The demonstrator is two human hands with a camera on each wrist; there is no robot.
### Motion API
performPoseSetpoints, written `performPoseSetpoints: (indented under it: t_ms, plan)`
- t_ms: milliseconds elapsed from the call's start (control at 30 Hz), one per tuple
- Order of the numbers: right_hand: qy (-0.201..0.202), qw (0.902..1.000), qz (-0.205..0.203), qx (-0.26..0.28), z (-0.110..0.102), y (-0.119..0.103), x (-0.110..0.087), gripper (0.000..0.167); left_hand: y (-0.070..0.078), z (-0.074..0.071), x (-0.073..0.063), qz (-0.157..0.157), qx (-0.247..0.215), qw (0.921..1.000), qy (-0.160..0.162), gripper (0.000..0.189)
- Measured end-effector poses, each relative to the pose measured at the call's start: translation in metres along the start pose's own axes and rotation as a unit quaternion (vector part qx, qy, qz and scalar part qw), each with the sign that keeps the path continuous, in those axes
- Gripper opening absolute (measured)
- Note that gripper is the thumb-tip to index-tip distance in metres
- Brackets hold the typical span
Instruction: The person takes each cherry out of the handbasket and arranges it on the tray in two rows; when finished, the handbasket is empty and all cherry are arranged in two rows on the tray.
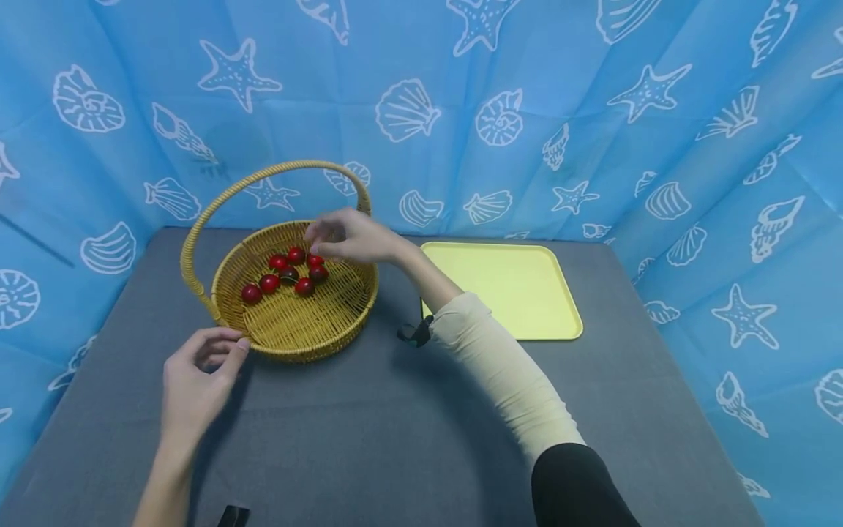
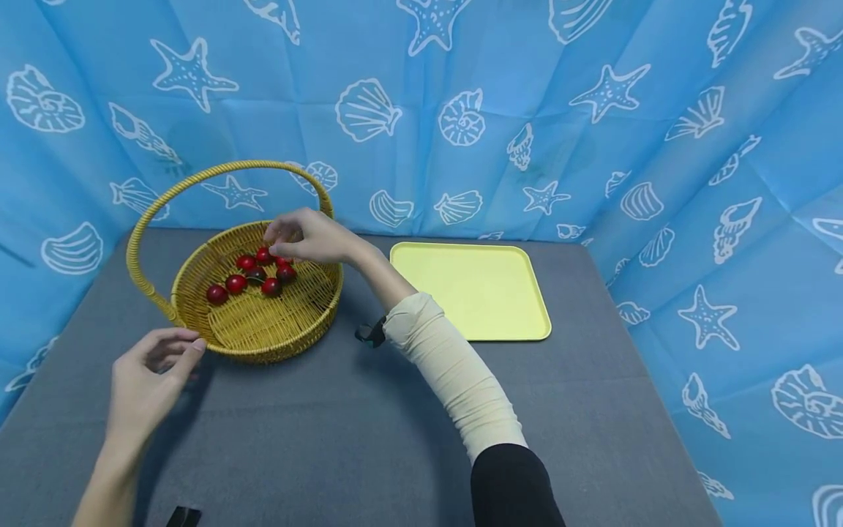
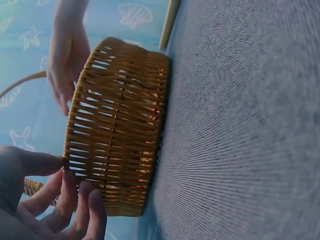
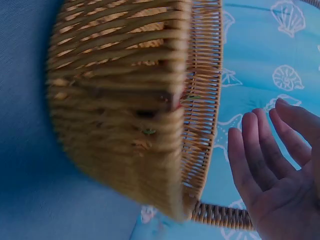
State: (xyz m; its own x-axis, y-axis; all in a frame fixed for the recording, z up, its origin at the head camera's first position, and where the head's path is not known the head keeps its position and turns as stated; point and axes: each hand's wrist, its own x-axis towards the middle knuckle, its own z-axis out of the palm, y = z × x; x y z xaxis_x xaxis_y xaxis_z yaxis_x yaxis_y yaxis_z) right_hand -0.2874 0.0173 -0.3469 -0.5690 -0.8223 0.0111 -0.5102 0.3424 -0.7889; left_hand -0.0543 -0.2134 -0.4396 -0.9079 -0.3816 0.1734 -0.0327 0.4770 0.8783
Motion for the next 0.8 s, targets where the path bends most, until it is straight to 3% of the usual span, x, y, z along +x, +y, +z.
performPoseSetpoints:
  t_ms: [300, 500, 800]
  plan:
    - [-0.022, 0.9935, 0.058, 0.096, 0.011, 0.008, 0.033, 0.034, -0.001, 0.0, 0.0, -0.016, 0.002, 0.9999, 0.001, 0.023]
    - [-0.028, 0.9791, 0.13, 0.154, 0.014, 0.014, 0.045, 0.036, -0.004, 0.001, 0.0, -0.011, -0.012, 0.9999, -0.001, 0.023]
    - [-0.068, 0.9703, 0.196, 0.126, 0.022, 0.023, 0.044, 0.034, -0.005, 0.002, -0.001, 0.0, -0.009, 0.9999, 0.008, 0.021]
